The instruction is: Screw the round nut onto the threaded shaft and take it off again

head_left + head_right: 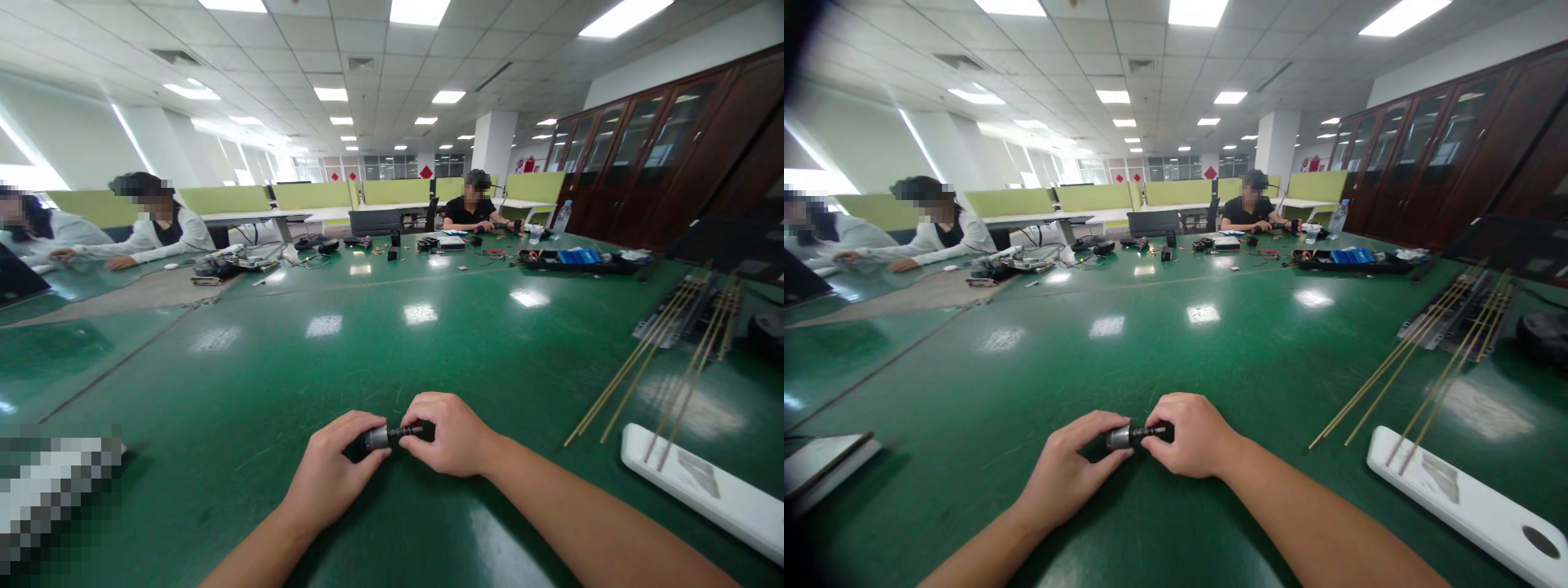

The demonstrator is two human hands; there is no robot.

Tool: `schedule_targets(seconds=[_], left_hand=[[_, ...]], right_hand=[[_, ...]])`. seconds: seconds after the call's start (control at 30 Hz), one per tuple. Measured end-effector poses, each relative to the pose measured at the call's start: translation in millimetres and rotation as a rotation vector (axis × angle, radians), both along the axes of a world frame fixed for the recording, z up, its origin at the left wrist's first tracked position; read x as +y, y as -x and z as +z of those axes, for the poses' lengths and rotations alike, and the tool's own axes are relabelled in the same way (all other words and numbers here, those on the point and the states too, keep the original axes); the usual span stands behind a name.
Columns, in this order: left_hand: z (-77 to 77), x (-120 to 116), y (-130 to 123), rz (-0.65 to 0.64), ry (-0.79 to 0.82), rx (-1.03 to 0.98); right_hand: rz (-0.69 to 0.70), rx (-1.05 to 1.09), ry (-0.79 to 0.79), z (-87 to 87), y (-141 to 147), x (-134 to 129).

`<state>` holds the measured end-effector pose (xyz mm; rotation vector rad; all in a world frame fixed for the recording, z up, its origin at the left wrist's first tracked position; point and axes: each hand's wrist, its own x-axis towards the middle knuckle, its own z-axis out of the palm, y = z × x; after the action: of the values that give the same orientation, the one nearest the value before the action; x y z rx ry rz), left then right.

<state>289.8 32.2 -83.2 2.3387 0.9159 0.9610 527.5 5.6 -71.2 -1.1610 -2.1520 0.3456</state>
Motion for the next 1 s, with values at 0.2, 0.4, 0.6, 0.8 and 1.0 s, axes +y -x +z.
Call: schedule_targets(seconds=[0.2,0.4,0.6,0.8,1.0], left_hand=[[-0.7,-0.8,0.6,0.003,-0.003,0.01],[1.1,0.3,1.6,0.017,-0.014,0.01],[2.1,0.2,1.4,0.024,-0.015,0.005],[2.0,0.7,3.0,0.039,-0.011,0.01],[2.1,1.2,3.3,0.04,-0.012,0.014]], right_hand=[[-0.003,-0.007,-0.003,-0.8,-0.1,0.1],[-0.017,-0.007,-0.005,0.1,-2.4,0.1],[-0.028,-0.004,-0.001,-0.1,-6.1,1.0],[-0.038,0.0,0.003,1.7,-6.8,0.8],[-0.048,-0.012,0.001,2.3,-7.7,0.4]])
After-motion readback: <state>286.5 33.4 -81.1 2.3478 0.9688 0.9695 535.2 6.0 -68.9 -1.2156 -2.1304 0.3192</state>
